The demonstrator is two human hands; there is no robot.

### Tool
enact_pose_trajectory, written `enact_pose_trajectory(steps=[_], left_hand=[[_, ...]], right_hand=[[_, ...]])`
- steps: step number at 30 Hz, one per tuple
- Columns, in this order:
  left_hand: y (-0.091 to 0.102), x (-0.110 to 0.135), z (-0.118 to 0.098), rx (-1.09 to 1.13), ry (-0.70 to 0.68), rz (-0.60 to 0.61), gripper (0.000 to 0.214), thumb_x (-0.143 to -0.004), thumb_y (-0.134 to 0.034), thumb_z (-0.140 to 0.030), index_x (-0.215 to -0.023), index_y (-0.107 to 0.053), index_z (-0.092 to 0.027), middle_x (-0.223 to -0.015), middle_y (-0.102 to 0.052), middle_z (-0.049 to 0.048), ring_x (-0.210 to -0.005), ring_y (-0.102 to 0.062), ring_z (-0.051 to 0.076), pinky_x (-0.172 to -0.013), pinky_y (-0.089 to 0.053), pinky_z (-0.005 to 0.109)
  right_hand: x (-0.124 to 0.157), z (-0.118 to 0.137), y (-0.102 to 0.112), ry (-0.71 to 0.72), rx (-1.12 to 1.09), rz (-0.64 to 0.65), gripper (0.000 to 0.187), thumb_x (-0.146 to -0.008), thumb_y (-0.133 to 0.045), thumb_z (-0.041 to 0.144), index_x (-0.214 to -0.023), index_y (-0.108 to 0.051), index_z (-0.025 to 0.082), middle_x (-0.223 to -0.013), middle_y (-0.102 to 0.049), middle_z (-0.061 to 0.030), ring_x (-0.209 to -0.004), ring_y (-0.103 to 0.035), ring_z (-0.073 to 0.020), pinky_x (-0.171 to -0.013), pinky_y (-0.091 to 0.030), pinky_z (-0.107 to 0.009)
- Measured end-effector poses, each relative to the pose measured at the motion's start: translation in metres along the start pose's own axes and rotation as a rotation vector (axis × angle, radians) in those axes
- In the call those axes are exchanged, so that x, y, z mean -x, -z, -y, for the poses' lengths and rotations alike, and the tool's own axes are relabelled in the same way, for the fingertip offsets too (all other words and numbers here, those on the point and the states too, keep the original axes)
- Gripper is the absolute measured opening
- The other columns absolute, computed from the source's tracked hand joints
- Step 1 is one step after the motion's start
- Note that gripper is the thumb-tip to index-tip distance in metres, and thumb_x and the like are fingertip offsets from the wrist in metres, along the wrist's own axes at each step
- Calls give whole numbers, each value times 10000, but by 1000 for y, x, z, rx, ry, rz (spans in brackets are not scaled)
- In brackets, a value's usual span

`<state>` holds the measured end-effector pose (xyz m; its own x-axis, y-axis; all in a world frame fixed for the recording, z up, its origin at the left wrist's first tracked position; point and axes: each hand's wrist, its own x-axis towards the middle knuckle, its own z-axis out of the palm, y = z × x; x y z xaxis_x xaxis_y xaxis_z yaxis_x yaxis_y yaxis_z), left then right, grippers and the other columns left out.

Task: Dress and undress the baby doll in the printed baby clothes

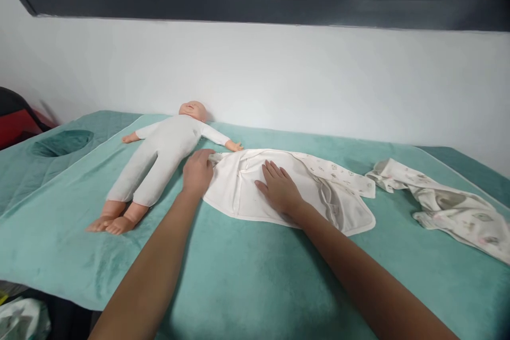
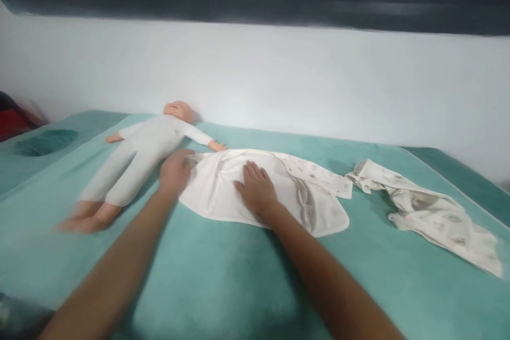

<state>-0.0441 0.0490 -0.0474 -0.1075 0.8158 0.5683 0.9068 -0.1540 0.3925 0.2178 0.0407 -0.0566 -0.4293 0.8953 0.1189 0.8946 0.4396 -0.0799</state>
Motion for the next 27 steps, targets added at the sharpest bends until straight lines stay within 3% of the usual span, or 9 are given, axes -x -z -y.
enact_pose_trajectory(steps=[6,15,24,27], left_hand=[[3,6,-10,65,-2,177,251,-879,-447,-220,-1007,-662,-226,-1057,-721,37,-973,-648,231,-796,-476,333],[3,8,-9,173,8,102,265,-935,-423,-301,-1027,-654,-211,-1072,-708,53,-992,-636,225,-851,-476,339],[2,7,-11,209,35,98,256,-929,-438,-297,-1033,-654,-209,-1074,-708,54,-983,-637,225,-865,-483,350],[2,8,-11,207,-15,91,253,-926,-432,-275,-1023,-655,-205,-1060,-707,54,-983,-633,221,-858,-483,343]], right_hand=[[-37,11,-6,-30,-11,9,661,-1001,-253,478,-1489,-349,42,-1580,-264,-139,-1483,-189,-233,-1202,-147,-424],[-73,11,-11,-16,-29,-27,529,-1010,-248,347,-1437,-426,91,-1547,-353,-114,-1462,-247,-221,-1182,-192,-465],[-84,-2,-16,36,-37,-72,532,-987,-287,249,-1491,-304,78,-1592,-251,-117,-1475,-204,-214,-1158,-241,-410],[-86,-2,-16,24,-34,-106,515,-991,-289,262,-1469,-329,73,-1565,-312,-137,-1434,-289,-226,-1126,-282,-389]])
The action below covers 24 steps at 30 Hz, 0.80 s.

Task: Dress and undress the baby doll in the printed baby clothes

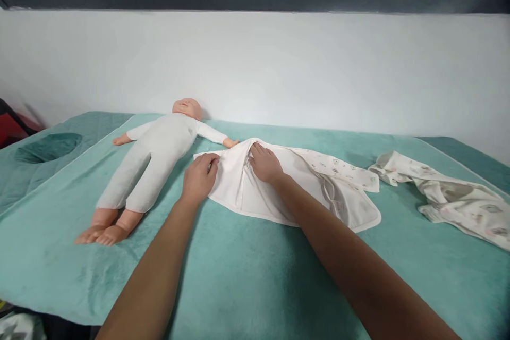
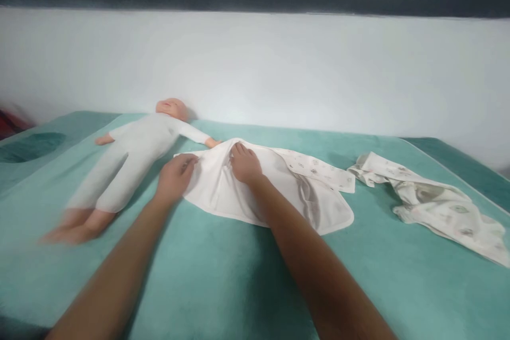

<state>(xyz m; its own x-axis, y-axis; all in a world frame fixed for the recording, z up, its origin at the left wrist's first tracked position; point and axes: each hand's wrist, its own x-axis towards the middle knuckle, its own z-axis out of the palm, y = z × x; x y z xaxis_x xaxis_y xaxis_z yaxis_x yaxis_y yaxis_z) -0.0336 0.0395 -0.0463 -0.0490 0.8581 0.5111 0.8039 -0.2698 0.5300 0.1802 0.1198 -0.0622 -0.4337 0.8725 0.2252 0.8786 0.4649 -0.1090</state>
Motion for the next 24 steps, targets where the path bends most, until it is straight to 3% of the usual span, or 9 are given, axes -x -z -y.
enact_pose_trajectory(steps=[3,7,11,14,18,24], left_hand=[[-1,2,-4,-21,-79,-6,249,-925,-425,-254,-1020,-651,-205,-1039,-703,57,-987,-624,219,-853,-478,340],[0,11,-23,-36,-241,52,215,-931,-440,-245,-1004,-638,-206,-998,-697,54,-966,-609,212,-878,-452,352],[7,38,-56,22,-393,297,146,-899,-530,-262,-993,-633,-217,-960,-679,30,-939,-588,198,-857,-436,354],[11,61,-71,-13,-484,471,291,-822,-572,-165,-1101,-621,-232,-1071,-651,39,-1001,-560,208,-897,-418,373],[8,73,-74,-172,-492,448,387,-816,-474,-58,-1155,-598,-200,-1094,-628,72,-1028,-536,227,-874,-403,390],[7,71,-74,-263,-601,411,143,-831,-465,-90,-777,-563,-179,-823,-612,43,-805,-519,193,-760,-384,377]], right_hand=[[-1,2,1,-17,6,-15,477,-994,-283,262,-1422,-392,83,-1501,-416,-151,-1364,-391,-228,-1091,-318,-381],[1,6,2,-5,20,-12,460,-1002,-272,291,-1372,-465,99,-1467,-459,-152,-1374,-371,-227,-1113,-282,-385],[3,9,3,-18,36,19,524,-1006,-239,303,-1444,-397,62,-1520,-382,-167,-1428,-296,-246,-1146,-229,-426],[5,11,4,-18,49,40,538,-997,-256,310,-1458,-393,68,-1537,-353,-164,-1443,-272,-258,-1151,-217,-442],[5,11,5,-16,59,43,552,-999,-222,304,-1460,-389,49,-1549,-331,-162,-1451,-259,-258,-1156,-216,-450],[4,8,3,11,78,42,544,-976,-275,271,-1461,-396,54,-1540,-347,-165,-1442,-273,-266,-1153,-224,-452]])
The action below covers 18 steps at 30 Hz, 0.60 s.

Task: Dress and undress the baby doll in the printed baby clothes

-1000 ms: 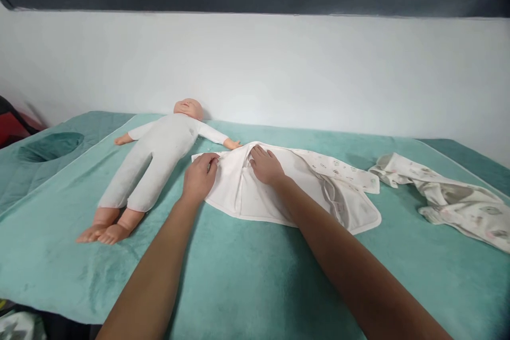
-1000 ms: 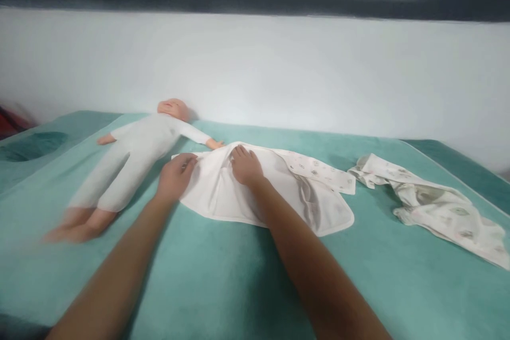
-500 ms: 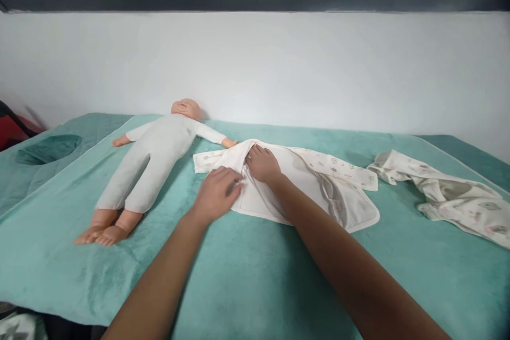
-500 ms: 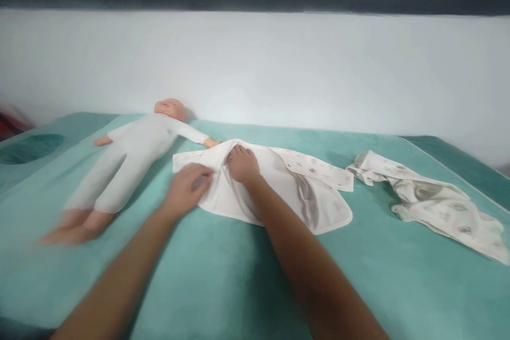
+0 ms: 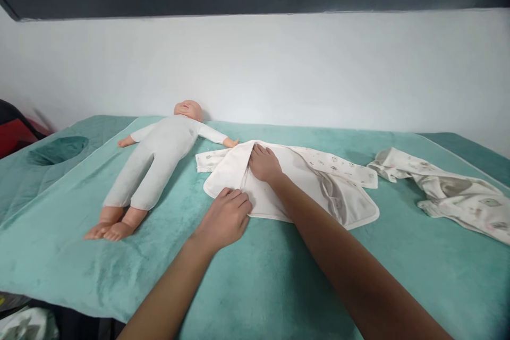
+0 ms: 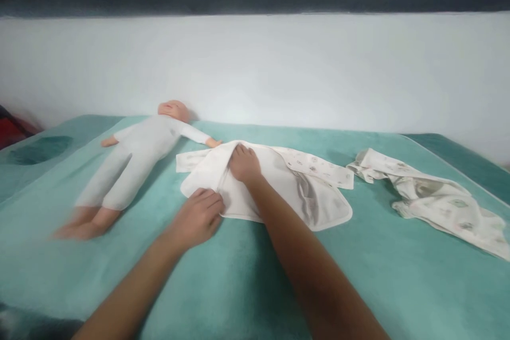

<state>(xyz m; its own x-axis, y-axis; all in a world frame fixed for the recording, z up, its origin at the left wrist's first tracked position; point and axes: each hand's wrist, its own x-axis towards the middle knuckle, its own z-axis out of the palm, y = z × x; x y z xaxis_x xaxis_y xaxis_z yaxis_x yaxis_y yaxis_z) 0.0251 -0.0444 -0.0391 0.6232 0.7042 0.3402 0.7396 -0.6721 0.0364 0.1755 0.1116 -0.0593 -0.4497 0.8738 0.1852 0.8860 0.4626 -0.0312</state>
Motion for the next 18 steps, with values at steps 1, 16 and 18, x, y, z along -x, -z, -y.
enact_pose_trajectory(steps=[1,16,18], left_hand=[[1,0,-1,2,-7,-8,131,-821,-475,-98,-747,-543,-182,-799,-605,40,-783,-511,189,-744,-379,375],[-1,10,2,282,101,-223,220,-816,-402,-84,-751,-576,-201,-689,-586,-7,-600,-503,117,-566,-352,257],[-1,10,3,298,121,-266,217,-819,-405,-84,-746,-575,-197,-690,-587,-8,-592,-492,110,-567,-354,250]], right_hand=[[0,-1,0,7,5,0,540,-966,-295,258,-1456,-406,58,-1537,-354,-167,-1442,-272,-264,-1154,-222,-448],[19,15,3,-36,37,21,580,-974,-276,283,-1500,-328,45,-1565,-282,-178,-1459,-235,-305,-1164,-194,-492],[35,23,7,2,35,20,565,-984,-259,286,-1489,-351,52,-1564,-288,-172,-1457,-241,-301,-1165,-193,-498]])
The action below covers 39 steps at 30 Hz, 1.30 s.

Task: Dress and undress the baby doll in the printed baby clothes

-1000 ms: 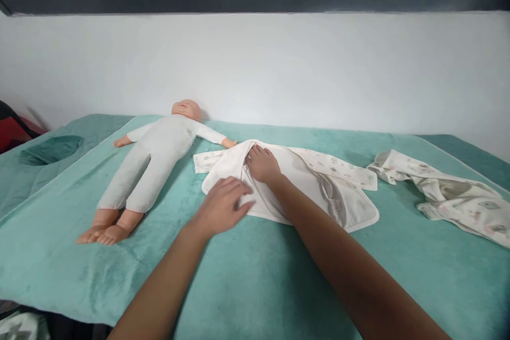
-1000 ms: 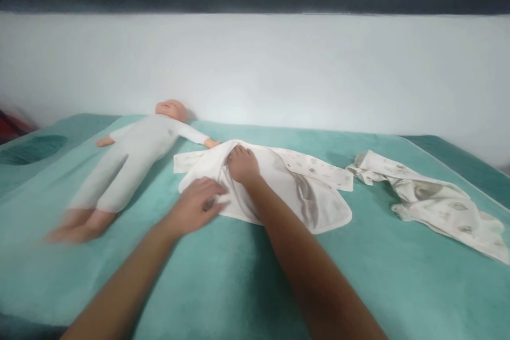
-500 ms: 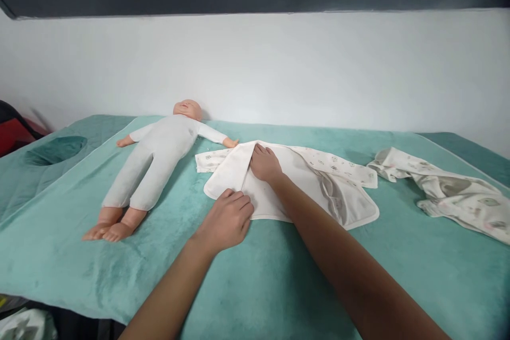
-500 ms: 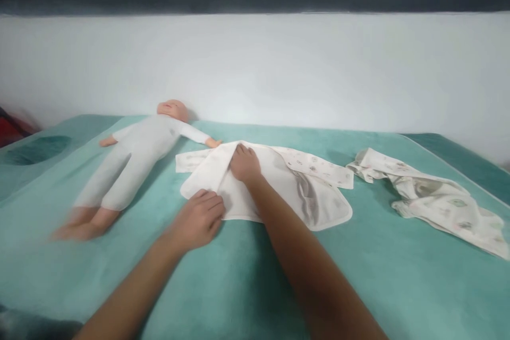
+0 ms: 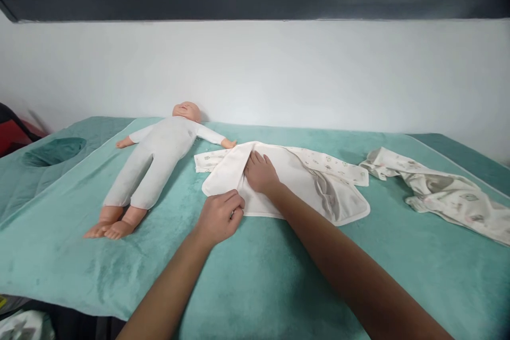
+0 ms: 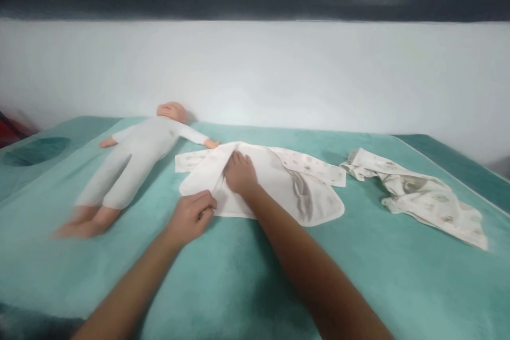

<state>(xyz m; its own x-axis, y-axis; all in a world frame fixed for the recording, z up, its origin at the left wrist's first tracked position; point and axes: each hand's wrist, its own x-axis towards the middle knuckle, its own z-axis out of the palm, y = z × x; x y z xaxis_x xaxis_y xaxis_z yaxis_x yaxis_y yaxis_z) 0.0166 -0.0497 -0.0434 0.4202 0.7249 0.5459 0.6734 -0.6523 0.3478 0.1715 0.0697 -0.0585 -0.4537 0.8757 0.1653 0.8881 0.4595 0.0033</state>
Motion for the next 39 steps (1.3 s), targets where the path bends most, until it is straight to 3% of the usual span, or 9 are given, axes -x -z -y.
enact_pose_trajectory(steps=[7,13,17,20,24,27,30,34,39], left_hand=[[0,2,1,-24,71,-74,209,-812,-412,-90,-733,-572,-200,-683,-596,-12,-594,-505,111,-583,-373,243],[1,1,1,-28,140,-76,214,-813,-411,-108,-732,-583,-205,-704,-629,-8,-602,-530,114,-571,-372,246],[-1,1,2,-34,147,-87,212,-821,-420,-110,-735,-587,-207,-705,-632,-12,-601,-538,113,-572,-377,241],[-3,2,4,-45,131,-99,207,-821,-430,-99,-747,-593,-205,-716,-637,-14,-611,-547,112,-580,-387,238],[-2,2,2,-89,92,-141,212,-835,-433,-91,-779,-604,-202,-721,-640,-9,-607,-555,116,-576,-398,246],[-7,-8,-13,-75,66,-188,236,-863,-419,-94,-819,-623,-204,-752,-653,9,-678,-591,136,-635,-445,262],[-26,-35,-38,-20,61,-107,243,-857,-441,-87,-884,-653,-203,-847,-687,29,-815,-629,165,-743,-496,293],[-74,-87,-68,-32,127,182,255,-878,-458,-136,-1005,-674,-188,-1047,-710,58,-1004,-634,215,-847,-519,343],[-125,-131,-80,-36,154,264,386,-983,-312,-248,-1213,-608,-157,-1349,-597,80,-1286,-502,201,-1121,-369,369]], right_hand=[[60,-2,11,103,-97,28,590,-1005,-250,427,-1486,-367,105,-1569,-307,-105,-1461,-252,-217,-1195,-175,-426],[61,-88,14,-259,-129,45,670,-987,-236,519,-1493,-324,89,-1584,-255,-146,-1452,-275,-264,-1153,-267,-442],[49,-112,10,-397,-190,-3,663,-976,-252,542,-1484,-313,120,-1516,-385,-175,-1374,-401,-308,-1085,-347,-470],[48,-107,11,-378,-202,-5,623,-986,-234,494,-1474,-333,119,-1541,-346,-160,-1361,-415,-310,-1079,-356,-480],[70,-104,25,-235,-264,-3,535,-972,-334,446,-1440,-424,205,-1537,-386,-32,-1380,-399,-215,-1130,-332,-356],[98,-116,41,-193,-305,-178,453,-976,-328,402,-1356,-518,248,-1427,-524,-8,-1298,-479,-186,-1104,-358,-317],[116,-134,51,-351,-156,-353,443,-925,-420,338,-1334,-535,212,-1373,-559,-68,-1254,-487,-250,-1056,-379,-379],[122,-155,56,-531,-80,-276,383,-865,-526,386,-1187,-638,213,-1248,-626,-105,-1123,-543,-294,-924,-420,-400],[133,-177,59,-709,-133,-223,300,-909,-443,435,-866,-663,235,-957,-683,-41,-884,-588,-220,-657,-361,-295]])
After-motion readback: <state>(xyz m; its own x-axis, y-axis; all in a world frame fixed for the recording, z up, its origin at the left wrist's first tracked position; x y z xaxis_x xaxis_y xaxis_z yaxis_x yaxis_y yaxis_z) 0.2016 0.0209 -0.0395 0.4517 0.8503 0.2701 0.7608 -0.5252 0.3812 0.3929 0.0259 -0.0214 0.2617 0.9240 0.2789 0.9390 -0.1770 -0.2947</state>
